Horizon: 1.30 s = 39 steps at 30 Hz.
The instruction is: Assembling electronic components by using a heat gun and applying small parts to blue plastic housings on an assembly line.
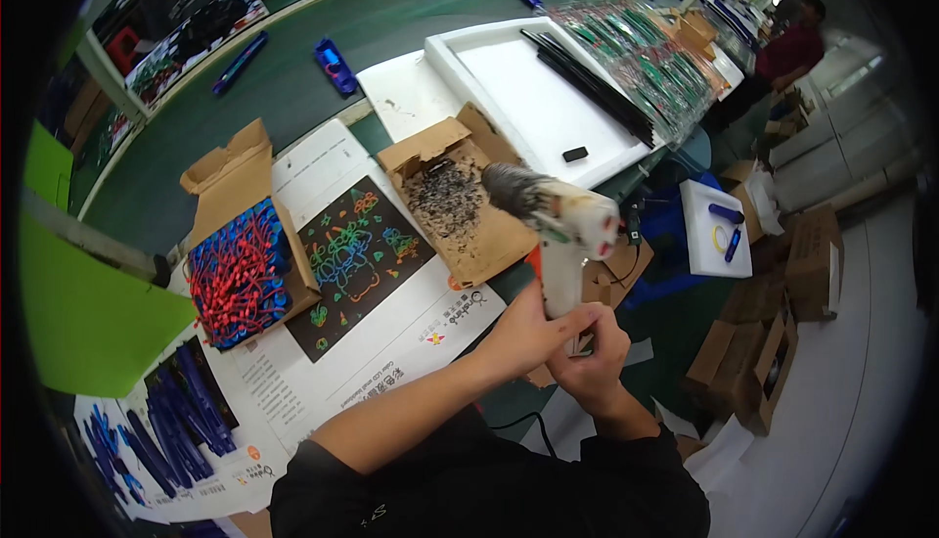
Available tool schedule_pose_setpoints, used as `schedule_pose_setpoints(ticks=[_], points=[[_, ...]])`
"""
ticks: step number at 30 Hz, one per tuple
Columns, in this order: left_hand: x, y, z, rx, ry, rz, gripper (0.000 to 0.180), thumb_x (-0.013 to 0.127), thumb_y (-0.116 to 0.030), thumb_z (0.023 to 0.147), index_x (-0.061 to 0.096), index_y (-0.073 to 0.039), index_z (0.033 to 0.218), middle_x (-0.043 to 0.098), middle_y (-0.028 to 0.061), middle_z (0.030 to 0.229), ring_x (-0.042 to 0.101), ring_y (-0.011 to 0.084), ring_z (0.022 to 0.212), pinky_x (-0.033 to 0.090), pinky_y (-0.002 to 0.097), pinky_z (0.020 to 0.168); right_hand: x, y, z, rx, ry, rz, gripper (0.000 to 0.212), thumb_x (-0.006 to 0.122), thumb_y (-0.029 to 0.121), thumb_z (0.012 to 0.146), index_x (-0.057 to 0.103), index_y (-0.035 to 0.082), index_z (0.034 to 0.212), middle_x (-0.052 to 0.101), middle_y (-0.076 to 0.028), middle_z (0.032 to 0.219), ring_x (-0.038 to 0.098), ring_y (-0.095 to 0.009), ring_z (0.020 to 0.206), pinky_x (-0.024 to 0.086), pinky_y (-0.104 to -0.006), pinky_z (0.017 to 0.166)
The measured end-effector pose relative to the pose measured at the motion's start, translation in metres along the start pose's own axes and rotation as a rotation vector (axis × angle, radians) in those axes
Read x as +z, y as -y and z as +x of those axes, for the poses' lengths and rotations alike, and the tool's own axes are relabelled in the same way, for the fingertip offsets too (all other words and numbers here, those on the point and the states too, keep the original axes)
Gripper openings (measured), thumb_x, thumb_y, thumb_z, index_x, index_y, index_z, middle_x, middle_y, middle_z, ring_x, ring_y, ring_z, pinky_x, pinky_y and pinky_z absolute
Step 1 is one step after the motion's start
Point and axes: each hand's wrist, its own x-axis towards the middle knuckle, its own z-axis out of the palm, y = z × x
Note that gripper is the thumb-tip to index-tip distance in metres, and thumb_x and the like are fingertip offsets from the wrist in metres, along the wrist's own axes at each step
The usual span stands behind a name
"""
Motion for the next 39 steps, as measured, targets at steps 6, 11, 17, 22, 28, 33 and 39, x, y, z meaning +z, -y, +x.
schedule_pose_setpoints(ticks=[6,11,17,22,28,33,39], points=[[-0.018,0.011,-0.005,-0.124,0.130,-0.245,0.024,0.059,-0.022,0.083,0.045,-0.007,0.095,0.049,0.0043,0.091,0.049,0.0115,0.087,0.042,0.0269,0.078,0.008,0.003,-0.004,-0.132,-0.027,0.061,0.040,0.079,0.011,0.060,0.051,0.007,0.088,0.049,-0.003,0.059,0.050,-0.018,0.047,0.037,-0.0276,0.042],[-0.019,0.016,-0.012,-0.079,0.084,-0.121,0.025,0.059,-0.022,0.082,0.045,-0.007,0.095,0.050,0.0050,0.093,0.049,0.0114,0.088,0.042,0.0274,0.078,0.014,-0.006,-0.016,-0.156,-0.034,0.100,0.043,0.079,0.011,0.061,0.050,0.006,0.093,0.048,-0.003,0.059,0.049,-0.017,0.047,0.038,-0.0274,0.043],[-0.023,0.001,-0.031,-0.122,-0.043,0.021,0.021,0.060,-0.015,0.082,0.045,-0.007,0.095,0.051,0.0030,0.089,0.050,0.0105,0.084,0.043,0.0268,0.074,-0.021,-0.036,0.017,-0.389,0.403,0.436,0.024,0.071,0.015,0.071,0.060,0.003,0.089,0.055,-0.004,0.061,0.055,-0.016,0.051,0.044,-0.0247,0.048],[-0.035,0.000,-0.037,-0.155,-0.005,0.042,0.019,0.059,-0.013,0.082,0.045,-0.007,0.094,0.051,0.0024,0.082,0.052,0.0106,0.076,0.044,0.0261,0.069,-0.061,-0.114,0.184,0.005,-0.047,-0.223,0.021,0.055,0.016,0.086,0.063,-0.001,0.077,0.057,-0.011,0.063,0.055,-0.017,0.053,0.042,-0.0298,0.051],[-0.044,0.013,-0.034,-0.131,-0.025,-0.013,0.018,0.057,-0.016,0.083,0.046,-0.006,0.093,0.051,0.0024,0.078,0.052,0.0105,0.070,0.044,0.0261,0.065,0.006,-0.198,0.293,-0.004,0.271,-0.530,0.024,0.068,0.021,0.074,0.066,0.004,0.092,0.065,-0.013,0.080,0.062,-0.030,0.078,0.049,-0.0372,0.072],[-0.042,0.007,-0.032,-0.148,0.044,0.001,0.019,0.058,-0.018,0.083,0.048,-0.005,0.092,0.052,0.0017,0.075,0.052,0.0099,0.070,0.043,0.0250,0.065,0.040,-0.220,0.304,0.076,0.335,-0.839,0.019,0.065,0.011,0.071,0.068,0.006,0.089,0.066,-0.018,0.091,0.063,-0.034,0.088,0.049,-0.0409,0.081],[-0.049,0.015,-0.035,-0.121,0.071,0.014,0.019,0.058,-0.019,0.083,0.048,-0.005,0.091,0.053,0.0022,0.075,0.052,0.0096,0.069,0.043,0.0246,0.064,0.003,-0.195,0.304,0.192,0.101,-0.654,0.023,0.064,0.015,0.068,0.066,0.001,0.086,0.067,-0.016,0.086,0.065,-0.029,0.082,0.051,-0.0371,0.074]])
